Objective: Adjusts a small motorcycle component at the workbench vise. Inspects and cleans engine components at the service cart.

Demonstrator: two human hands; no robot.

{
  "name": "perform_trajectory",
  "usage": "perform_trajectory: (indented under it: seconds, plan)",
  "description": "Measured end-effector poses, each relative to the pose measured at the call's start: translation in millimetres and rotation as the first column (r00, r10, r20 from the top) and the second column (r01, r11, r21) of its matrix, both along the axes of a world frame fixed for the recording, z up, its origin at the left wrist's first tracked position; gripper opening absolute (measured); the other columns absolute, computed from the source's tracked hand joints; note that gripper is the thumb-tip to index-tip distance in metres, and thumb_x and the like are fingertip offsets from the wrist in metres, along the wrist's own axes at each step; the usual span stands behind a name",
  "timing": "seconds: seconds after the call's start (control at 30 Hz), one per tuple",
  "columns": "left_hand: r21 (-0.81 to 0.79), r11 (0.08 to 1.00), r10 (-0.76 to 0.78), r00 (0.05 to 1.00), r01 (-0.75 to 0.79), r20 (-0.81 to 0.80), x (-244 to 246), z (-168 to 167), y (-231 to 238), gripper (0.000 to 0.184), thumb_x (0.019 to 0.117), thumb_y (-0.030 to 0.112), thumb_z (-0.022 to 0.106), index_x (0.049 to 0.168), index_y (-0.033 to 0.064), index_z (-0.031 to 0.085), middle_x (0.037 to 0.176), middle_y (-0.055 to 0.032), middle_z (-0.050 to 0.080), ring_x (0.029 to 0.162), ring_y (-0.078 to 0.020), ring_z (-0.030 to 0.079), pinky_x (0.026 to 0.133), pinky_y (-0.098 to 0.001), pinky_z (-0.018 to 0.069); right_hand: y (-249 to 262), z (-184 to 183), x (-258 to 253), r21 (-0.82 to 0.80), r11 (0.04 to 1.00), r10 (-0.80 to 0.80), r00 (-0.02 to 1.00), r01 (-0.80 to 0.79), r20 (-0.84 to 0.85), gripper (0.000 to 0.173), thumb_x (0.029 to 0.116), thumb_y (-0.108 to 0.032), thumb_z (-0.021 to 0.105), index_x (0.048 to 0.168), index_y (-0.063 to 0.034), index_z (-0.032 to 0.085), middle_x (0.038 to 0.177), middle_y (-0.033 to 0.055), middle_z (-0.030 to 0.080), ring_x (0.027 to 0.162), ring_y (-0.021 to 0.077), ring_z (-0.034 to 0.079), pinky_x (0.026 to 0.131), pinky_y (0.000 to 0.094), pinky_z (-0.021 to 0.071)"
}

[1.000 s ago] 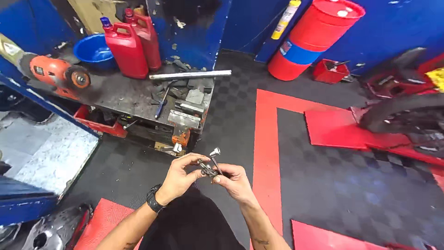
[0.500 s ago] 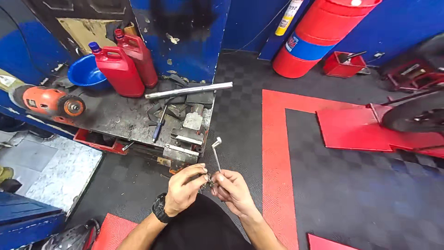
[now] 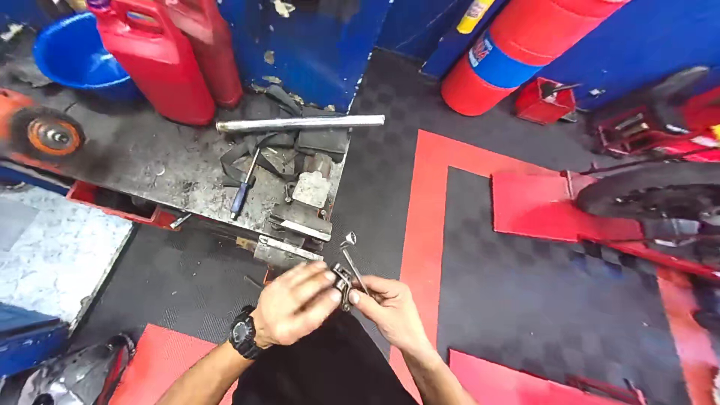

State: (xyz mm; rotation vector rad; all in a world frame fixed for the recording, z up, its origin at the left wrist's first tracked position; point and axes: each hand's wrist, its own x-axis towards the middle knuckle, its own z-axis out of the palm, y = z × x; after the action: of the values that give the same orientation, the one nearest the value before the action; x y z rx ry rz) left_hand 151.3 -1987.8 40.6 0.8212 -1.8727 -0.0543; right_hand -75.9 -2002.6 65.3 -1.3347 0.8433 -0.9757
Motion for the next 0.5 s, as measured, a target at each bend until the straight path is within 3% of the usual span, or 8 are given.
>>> perform_trajectory:
  seconds: [0.07, 0.1, 0.17, 0.2, 0.27, 0.33, 0.4, 0.5]
  plan:
    - [0.185, 0.937, 0.323, 0.938, -0.298, -0.128, 14.0, -3.4, 16.3, 0.026, 0.098, 0.019, 0.071, 0.123, 0.0146, 0.065, 0.126, -0.006, 0.067, 0.125, -0.0192, 0.062, 0.107, -0.039, 0.053, -27.3, -9.4, -8.6, -0.099, 0.99, 0.09, 0.994, -0.096, -0.063, 0.013, 0.0982, -0.016, 0.068, 0.103, -0.0074, 0.076, 0.079, -0.0078, 0.072, 0.064, -0.0042, 0.06, 0.058, 0.0145, 0.0512]
    - [0.31, 0.853, 0.482, 0.863, -0.42, -0.155, 26.6, -10.8, 26.5, 0.022, 0.0999, 0.022, 0.067, 0.119, 0.011, 0.069, 0.122, -0.0081, 0.069, 0.122, -0.0179, 0.064, 0.105, -0.0373, 0.0536, -41.1, -14.4, -11.2, -0.113, 0.983, 0.139, 0.987, -0.147, -0.076, 0.013, 0.0982, -0.016, 0.068, 0.102, -0.0073, 0.076, 0.08, -0.0076, 0.072, 0.065, -0.0038, 0.061, 0.059, 0.0149, 0.0518]
    - [0.568, 0.594, 0.725, 0.684, -0.569, -0.073, 56.4, -43.0, 46.9, 0.033, 0.1049, 0.027, 0.055, 0.113, 0.0009, 0.072, 0.117, -0.0148, 0.071, 0.113, -0.0187, 0.066, 0.098, -0.0371, 0.0548, -67.3, -25.9, -13.9, -0.13, 0.962, 0.231, 0.969, -0.241, -0.086, 0.013, 0.0983, -0.015, 0.068, 0.102, -0.0047, 0.076, 0.081, -0.0053, 0.073, 0.067, -0.0014, 0.064, 0.061, 0.0167, 0.054]
    - [0.698, 0.428, 0.791, 0.611, -0.574, 0.018, 70.8, -69.1, 56.3, 0.038, 0.1066, 0.031, 0.049, 0.116, 0.0006, 0.072, 0.118, -0.0164, 0.07, 0.111, -0.0218, 0.067, 0.098, -0.0412, 0.0542, -77.4, -31.5, -14.5, -0.137, 0.95, 0.27, 0.959, -0.281, -0.09, 0.014, 0.0984, -0.014, 0.067, 0.102, -0.0031, 0.075, 0.082, -0.004, 0.073, 0.068, -0.0004, 0.064, 0.062, 0.0176, 0.0547]
    - [0.895, 0.118, 0.808, 0.565, -0.43, 0.165, 90.3, -132.2, 69.5, 0.045, 0.1085, 0.035, 0.043, 0.126, 0.0028, 0.069, 0.128, -0.0214, 0.067, 0.124, -0.0353, 0.062, 0.108, -0.0576, 0.0456, -92.2, -39.6, -14.3, -0.141, 0.925, 0.34, 0.935, -0.352, -0.102, 0.014, 0.098, -0.012, 0.066, 0.103, -0.001, 0.075, 0.082, -0.0027, 0.074, 0.069, 0.0006, 0.066, 0.063, 0.0187, 0.0563]
    - [0.986, -0.058, 0.811, 0.569, -0.156, 0.137, 89.0, -186.3, 71.3, 0.049, 0.111, 0.037, 0.038, 0.133, 0.0032, 0.065, 0.136, -0.0202, 0.064, 0.132, -0.0353, 0.057, 0.113, -0.0587, 0.0409, -103.1, -46.7, -9.1, -0.149, 0.9, 0.4, 0.912, -0.41, -0.09, 0.014, 0.0982, -0.01, 0.065, 0.102, -0.0003, 0.074, 0.081, -0.0031, 0.073, 0.068, -0.0004, 0.064, 0.063, 0.0181, 0.0551]
    - [0.988, -0.066, 0.887, 0.462, 0.142, -0.008, 67.6, -211.1, 65.5, 0.051, 0.1125, 0.038, 0.034, 0.137, 0.0011, 0.059, 0.135, -0.0185, 0.064, 0.127, -0.03, 0.059, 0.106, -0.0524, 0.0464, -109.6, -53.6, -4.3, -0.163, 0.876, 0.447, 0.891, -0.454, -0.075, 0.014, 0.0988, -0.01, 0.064, 0.102, 0.0008, 0.074, 0.082, -0.0024, 0.073, 0.07, 0.0003, 0.065, 0.065, 0.0188, 0.0565]
    - [0.943, 0.101, 0.971, 0.175, 0.317, -0.164, 36.1, -219.1, 56.6, 0.048, 0.1131, 0.037, 0.032, 0.132, 0.0046, 0.062, 0.119, -0.0129, 0.07, 0.105, -0.0215, 0.068, 0.089, -0.0416, 0.0557, -114.6, -62.3, -1.6, -0.177, 0.852, 0.49, 0.87, -0.492, -0.061, 0.015, 0.0991, -0.009, 0.064, 0.102, 0.0023, 0.073, 0.081, -0.0014, 0.073, 0.07, 0.0004, 0.066, 0.065, 0.0185, 0.0566]
